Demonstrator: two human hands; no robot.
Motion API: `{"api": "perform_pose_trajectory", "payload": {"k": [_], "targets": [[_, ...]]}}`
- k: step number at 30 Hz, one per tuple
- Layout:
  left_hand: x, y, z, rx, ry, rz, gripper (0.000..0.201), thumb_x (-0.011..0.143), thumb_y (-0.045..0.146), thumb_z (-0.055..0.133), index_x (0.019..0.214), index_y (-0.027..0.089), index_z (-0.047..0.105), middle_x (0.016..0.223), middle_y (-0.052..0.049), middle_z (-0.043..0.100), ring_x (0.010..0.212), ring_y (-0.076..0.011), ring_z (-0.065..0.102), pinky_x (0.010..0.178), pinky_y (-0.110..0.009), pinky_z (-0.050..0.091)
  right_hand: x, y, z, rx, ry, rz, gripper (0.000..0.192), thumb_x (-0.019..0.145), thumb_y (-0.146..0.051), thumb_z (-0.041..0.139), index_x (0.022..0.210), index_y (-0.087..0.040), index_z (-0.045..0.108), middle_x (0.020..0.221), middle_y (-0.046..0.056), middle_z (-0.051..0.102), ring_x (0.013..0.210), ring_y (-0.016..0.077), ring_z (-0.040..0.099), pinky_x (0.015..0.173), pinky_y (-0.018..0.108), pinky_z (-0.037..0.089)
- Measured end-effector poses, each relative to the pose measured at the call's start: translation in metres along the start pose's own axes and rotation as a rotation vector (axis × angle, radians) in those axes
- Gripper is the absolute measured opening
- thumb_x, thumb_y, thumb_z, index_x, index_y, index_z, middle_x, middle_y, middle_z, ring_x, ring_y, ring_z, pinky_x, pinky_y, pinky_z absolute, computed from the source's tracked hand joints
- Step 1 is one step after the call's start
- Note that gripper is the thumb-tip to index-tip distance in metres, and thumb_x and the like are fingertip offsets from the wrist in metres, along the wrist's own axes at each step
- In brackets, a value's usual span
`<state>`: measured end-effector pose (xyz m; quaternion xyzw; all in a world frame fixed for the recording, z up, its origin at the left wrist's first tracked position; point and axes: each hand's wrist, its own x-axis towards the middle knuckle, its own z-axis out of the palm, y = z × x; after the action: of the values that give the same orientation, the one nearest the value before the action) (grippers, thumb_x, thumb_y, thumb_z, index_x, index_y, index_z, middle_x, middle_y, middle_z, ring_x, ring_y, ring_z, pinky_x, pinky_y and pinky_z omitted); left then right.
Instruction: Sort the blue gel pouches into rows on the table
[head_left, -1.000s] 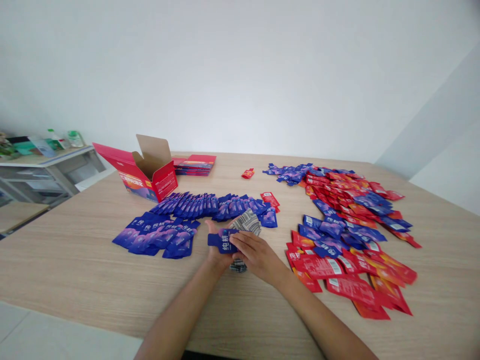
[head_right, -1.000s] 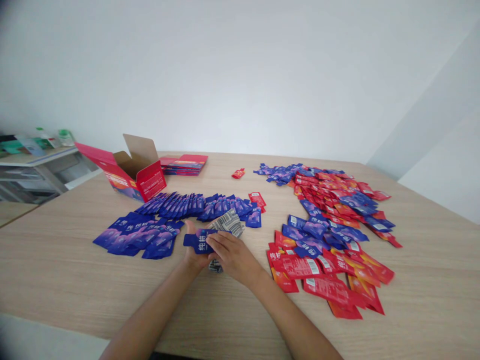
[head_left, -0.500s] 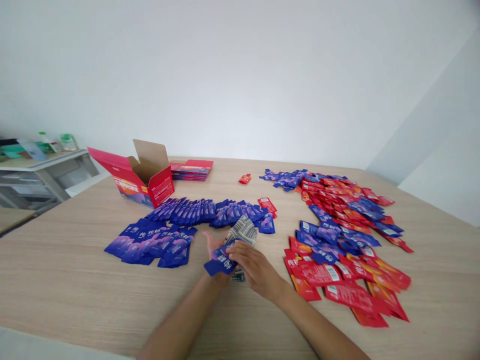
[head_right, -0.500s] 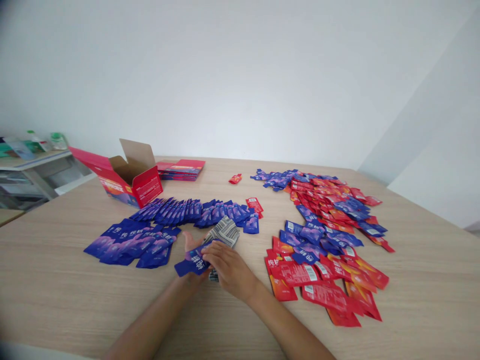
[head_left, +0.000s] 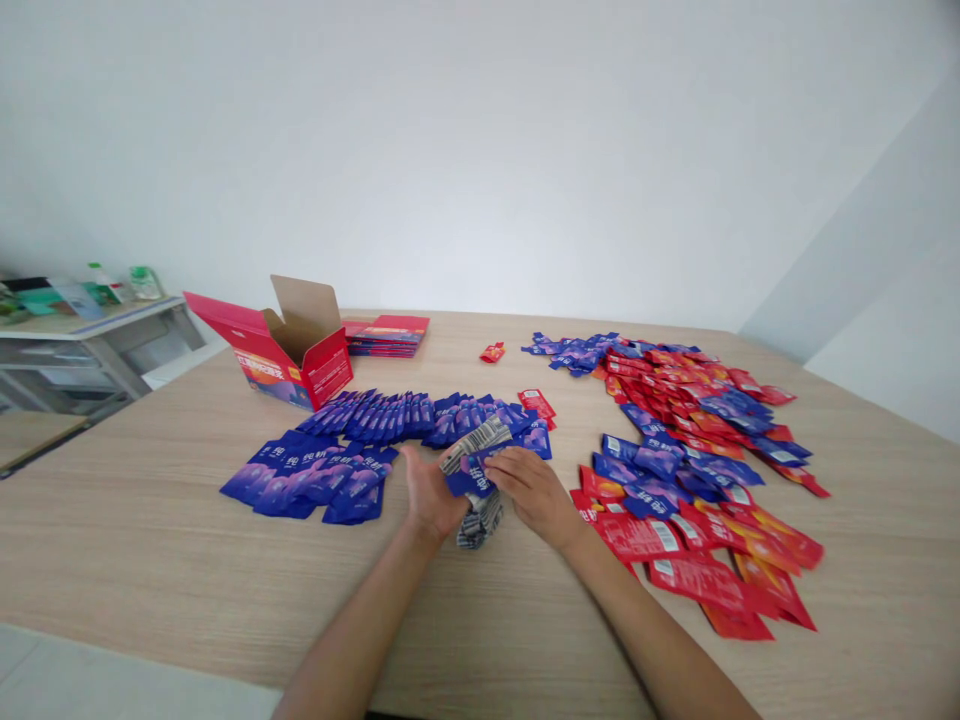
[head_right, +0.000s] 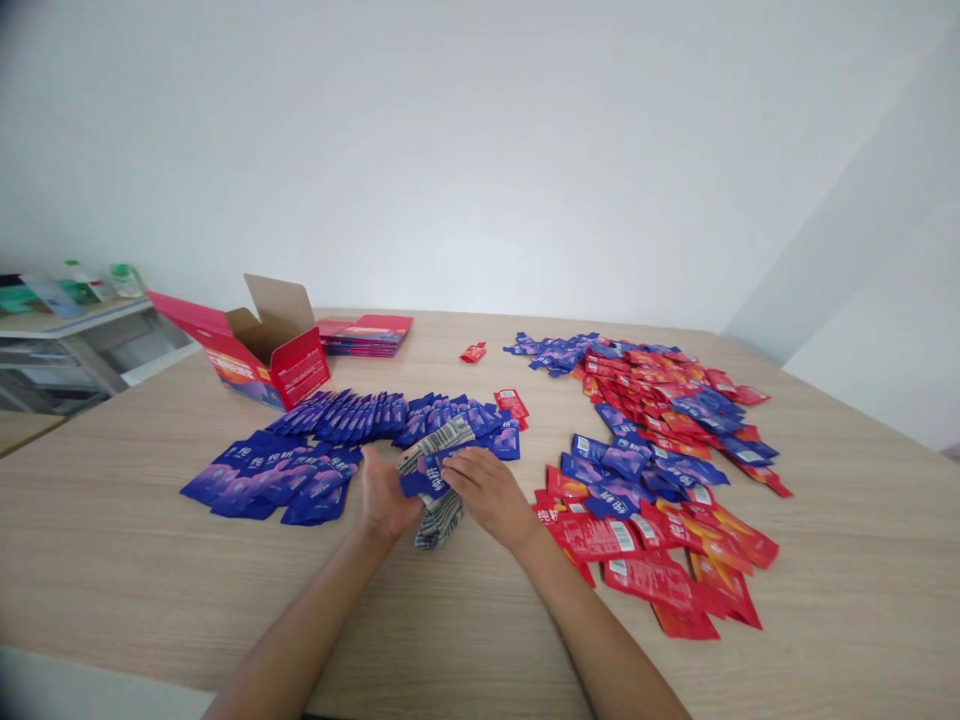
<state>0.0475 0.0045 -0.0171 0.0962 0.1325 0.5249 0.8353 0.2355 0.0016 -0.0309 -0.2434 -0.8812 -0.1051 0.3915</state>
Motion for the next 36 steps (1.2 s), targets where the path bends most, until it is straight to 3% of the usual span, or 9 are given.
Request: {"api": "perform_pose_trajectory", "payload": {"k": [4, 8, 10, 13, 16, 19, 24, 28, 36], "targets": [[-0.001, 0.003, 0.007, -0.029, 0.016, -0.011, 0.105, 0.077, 0.092, 0.029, 0.127, 0.007, 0.063, 0.115, -0.024, 0.071, 0.113, -0.042, 0.063, 0.095, -0.055, 0.049, -0.009, 0.019, -0.009, -0.1, -0.1, 0.035, 0.048, 0.09, -0.002, 0.041, 0.128, -0.022, 0.062, 0.113, 0.011, 0.073, 0.106, 0.0245, 0.064, 0.091, 0.044, 0.051], [0.001, 0.008, 0.002, -0.041, -0.004, -0.005, 0.103, 0.077, 0.091, 0.032, 0.13, 0.008, 0.062, 0.12, -0.025, 0.07, 0.121, -0.0432, 0.06, 0.101, -0.056, 0.046, -0.012, 0.026, -0.021, -0.199, -0.127, 0.133, 0.045, 0.082, 0.0, 0.045, 0.116, -0.021, 0.067, 0.106, 0.01, 0.074, 0.101, 0.0262, 0.063, 0.095, 0.046, 0.047], [0.002, 0.01, -0.001, -0.036, -0.017, 0.01, 0.104, 0.076, 0.091, 0.035, 0.132, 0.008, 0.061, 0.122, -0.026, 0.069, 0.123, -0.0435, 0.059, 0.102, -0.057, 0.045, -0.012, 0.025, -0.024, -0.186, -0.03, 0.276, 0.037, 0.084, -0.005, 0.046, 0.109, -0.021, 0.068, 0.101, 0.01, 0.073, 0.097, 0.0268, 0.064, 0.095, 0.046, 0.047], [0.003, 0.009, -0.004, -0.017, -0.01, 0.015, 0.102, 0.075, 0.09, 0.043, 0.132, 0.007, 0.06, 0.123, -0.026, 0.069, 0.124, -0.0428, 0.059, 0.104, -0.057, 0.044, -0.007, 0.017, -0.021, -0.028, 0.278, 0.647, 0.023, 0.095, -0.023, 0.045, 0.101, -0.021, 0.066, 0.091, 0.008, 0.072, 0.085, 0.0252, 0.064, 0.082, 0.041, 0.051], [0.004, 0.004, -0.004, -0.001, 0.012, 0.017, 0.093, 0.078, 0.083, 0.051, 0.13, 0.007, 0.061, 0.122, -0.025, 0.069, 0.124, -0.0407, 0.06, 0.105, -0.055, 0.045, 0.003, 0.004, -0.012, 0.378, 0.485, 0.998, 0.031, 0.097, -0.046, 0.049, 0.094, -0.021, 0.066, 0.077, 0.003, 0.068, 0.071, 0.0212, 0.061, 0.066, 0.033, 0.05], [0.003, -0.002, 0.0, 0.026, -0.004, 0.005, 0.085, 0.083, 0.077, 0.053, 0.128, 0.006, 0.063, 0.121, -0.024, 0.071, 0.124, -0.0396, 0.061, 0.105, -0.055, 0.045, 0.013, -0.006, -0.001, 0.803, 0.566, 1.157, 0.038, 0.084, -0.058, 0.064, 0.097, -0.022, 0.066, 0.073, 0.0, 0.067, 0.064, 0.0191, 0.06, 0.059, 0.03, 0.049], [0.0, -0.009, 0.004, 0.114, -0.077, 0.012, 0.069, 0.086, 0.065, 0.059, 0.124, 0.007, 0.067, 0.118, -0.02, 0.073, 0.123, -0.0378, 0.062, 0.107, -0.053, 0.045, 0.015, -0.01, 0.006, 0.908, 0.626, 1.247, 0.045, 0.076, -0.058, 0.073, 0.103, -0.023, 0.064, 0.068, -0.003, 0.067, 0.06, 0.0189, 0.061, 0.056, 0.03, 0.048], [0.002, -0.018, 0.002, 0.201, -0.056, 0.074, 0.048, 0.087, 0.037, 0.067, 0.127, 0.01, 0.066, 0.115, -0.016, 0.075, 0.12, -0.033, 0.064, 0.108, -0.048, 0.045, 0.013, -0.01, 0.004, 0.85, 0.62, 1.242, 0.045, 0.079, -0.056, 0.072, 0.107, -0.023, 0.061, 0.058, -0.007, 0.059, 0.05, 0.0156, 0.052, 0.049, 0.027, 0.041], [0.005, -0.023, 0.002, 0.264, -0.012, 0.121, 0.05, 0.079, 0.02, 0.072, 0.129, 0.011, 0.065, 0.11, -0.013, 0.077, 0.116, -0.0307, 0.067, 0.107, -0.046, 0.046, 0.018, -0.018, 0.0, 0.696, 0.602, 1.169, 0.045, 0.082, -0.055, 0.068, 0.108, -0.02, 0.06, 0.065, -0.003, 0.065, 0.053, 0.0143, 0.053, 0.049, 0.026, 0.041]]}}
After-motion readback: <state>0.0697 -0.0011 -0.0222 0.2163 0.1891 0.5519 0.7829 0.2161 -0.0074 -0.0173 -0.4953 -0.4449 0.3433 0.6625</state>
